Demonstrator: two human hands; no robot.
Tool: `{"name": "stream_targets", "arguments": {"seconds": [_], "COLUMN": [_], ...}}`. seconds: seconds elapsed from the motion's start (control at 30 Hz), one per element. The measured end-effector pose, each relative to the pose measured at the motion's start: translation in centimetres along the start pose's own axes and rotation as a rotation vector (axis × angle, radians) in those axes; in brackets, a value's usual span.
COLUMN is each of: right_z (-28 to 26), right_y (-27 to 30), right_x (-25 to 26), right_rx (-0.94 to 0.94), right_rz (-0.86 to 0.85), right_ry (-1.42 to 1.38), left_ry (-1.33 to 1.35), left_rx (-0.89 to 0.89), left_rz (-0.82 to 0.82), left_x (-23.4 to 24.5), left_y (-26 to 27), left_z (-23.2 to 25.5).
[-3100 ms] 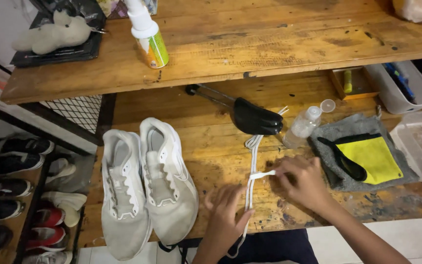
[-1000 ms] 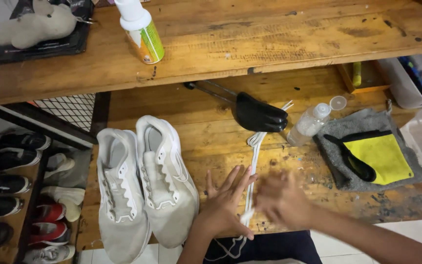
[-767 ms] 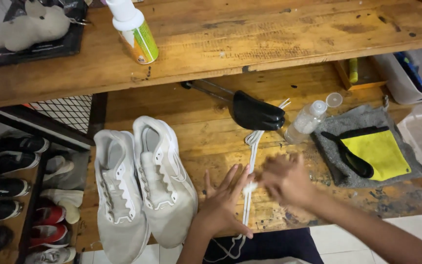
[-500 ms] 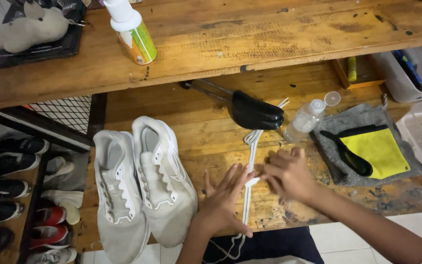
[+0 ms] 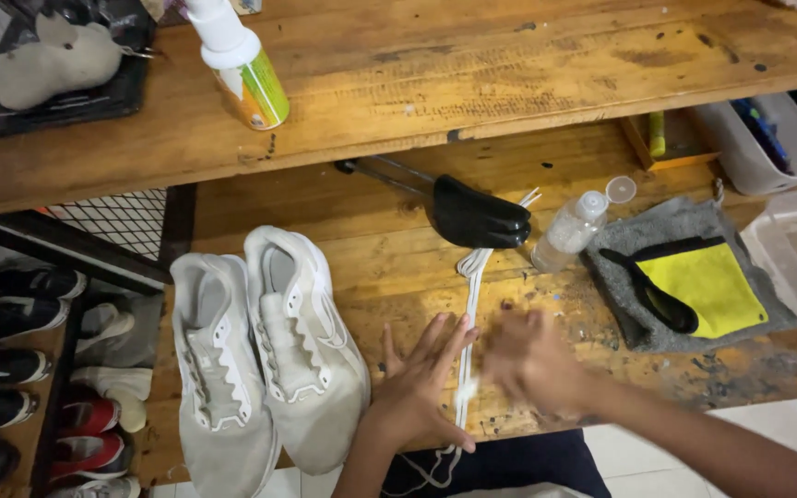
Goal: Cleaning white shoelaces by applying a cleaning solution and scrubbing them with a toothbrush on a wooden workbench.
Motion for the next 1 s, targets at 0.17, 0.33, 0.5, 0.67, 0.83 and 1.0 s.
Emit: {"name": "stream_targets", "arguments": {"seconds": [0.17, 0.33, 0.5, 0.67, 0.83, 1.0], "right_z": [-0.9, -1.0, -3.0, 0.4, 0.7, 1.7], "right_y": [-1.5, -1.9, 0.1, -0.3, 0.8, 3.0], "right_x": [1.3, 1.8, 0.9, -0.5, -0.3, -2.2], "right_rx": [-0.079, 0.01, 0.007, -0.142, -0.253, -0.243], "right_rz": [0.007, 0.07, 0.033, -0.141, -0.113, -0.125], "right_ry": [0.141, 0.076, 0.082, 0.12, 0.151, 0.23], "left_ry": [-0.055, -0.007, -0.047, -0.038, -0.092, -0.436], "left_rx": [-0.006, -0.021, -0.038, -0.007, -0.001, -0.321], "left_rz": [0.035, 0.053, 0.071, 0.023, 0.077, 0.553], "left_x": [-0.1, -0.5, -0.6, -0.6, 1.7, 6.7], "left_y": [0.0, 0.2, 0.1, 0.2, 0.8, 3.3], "left_z": [0.0, -0.2, -0.4, -0.1, 2.0, 10.7]}}
Point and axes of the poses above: each hand's wrist, its own y-axis away from the middle knuckle, its own x-axis out of the back of the hand, z = x × y, the point moved 3 cm from there along -y, towards the middle knuckle, and after that the axes turned 3 degrees about -y, right-handed, at the moved point
